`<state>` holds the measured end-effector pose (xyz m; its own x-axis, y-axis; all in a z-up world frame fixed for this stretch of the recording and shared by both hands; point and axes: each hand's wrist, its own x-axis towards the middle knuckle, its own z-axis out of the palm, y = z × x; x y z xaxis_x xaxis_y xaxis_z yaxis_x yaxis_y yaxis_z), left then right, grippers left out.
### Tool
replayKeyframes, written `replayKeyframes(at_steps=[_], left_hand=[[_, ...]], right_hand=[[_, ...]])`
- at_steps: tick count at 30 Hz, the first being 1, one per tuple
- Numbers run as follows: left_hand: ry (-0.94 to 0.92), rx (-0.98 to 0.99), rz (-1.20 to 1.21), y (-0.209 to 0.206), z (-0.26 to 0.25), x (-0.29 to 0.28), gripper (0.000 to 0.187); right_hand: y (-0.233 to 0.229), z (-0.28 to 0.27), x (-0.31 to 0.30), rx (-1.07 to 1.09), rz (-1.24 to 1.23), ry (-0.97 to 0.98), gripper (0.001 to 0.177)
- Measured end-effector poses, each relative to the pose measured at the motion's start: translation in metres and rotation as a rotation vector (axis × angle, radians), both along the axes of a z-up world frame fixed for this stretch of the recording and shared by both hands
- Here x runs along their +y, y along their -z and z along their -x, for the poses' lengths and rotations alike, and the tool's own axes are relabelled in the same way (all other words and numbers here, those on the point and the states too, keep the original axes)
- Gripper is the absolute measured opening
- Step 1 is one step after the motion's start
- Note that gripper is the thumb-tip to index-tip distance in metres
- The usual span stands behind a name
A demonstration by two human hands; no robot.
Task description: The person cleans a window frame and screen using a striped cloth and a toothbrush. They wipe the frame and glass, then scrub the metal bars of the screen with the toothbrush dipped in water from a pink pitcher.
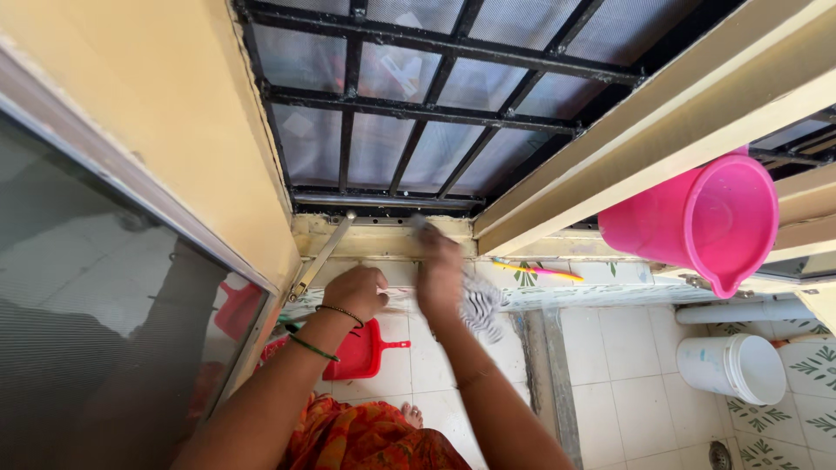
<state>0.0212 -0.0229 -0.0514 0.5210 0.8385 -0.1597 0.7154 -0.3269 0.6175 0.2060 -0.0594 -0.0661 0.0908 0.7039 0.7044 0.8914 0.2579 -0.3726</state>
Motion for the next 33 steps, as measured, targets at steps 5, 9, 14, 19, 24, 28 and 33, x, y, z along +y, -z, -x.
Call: replayKeyframes(at_steps=[5, 9, 14, 19, 24, 28, 33], left_hand=[[0.006, 0.177, 0.196, -0.024, 0.006, 0.005, 0.035], [-0.072, 0.029, 0.165, -0.019, 0.008, 0.000, 0.035], [-0.093, 0.016, 0.222, -0.022, 0.012, 0.000, 0.037], [-0.115, 0.030, 0.260, -0.030, 0.013, -0.004, 0.041], [-0.107, 0.033, 0.210, -0.029, 0.012, -0.006, 0.039], [-0.088, 0.049, 0.178, -0.025, 0.013, -0.008, 0.037], [-0.080, 0.062, 0.078, -0.018, 0.009, -0.013, 0.038]], right_hand=[[-0.021, 0.068, 0.035, -0.474, 0.532, 0.061, 0.073], [-0.046, 0.034, 0.026, -0.618, 0.624, 0.178, 0.076], [-0.056, 0.005, 0.021, -0.581, 0.714, 0.280, 0.068], [-0.071, -0.013, 0.027, -0.571, 0.981, 0.436, 0.055], [-0.073, -0.025, 0.026, -0.658, 1.119, 0.515, 0.054], [-0.051, -0.023, 0.024, -0.604, 1.225, 0.504, 0.056], [-0.010, -0.020, 0.012, -0.559, 1.161, 0.426, 0.065]])
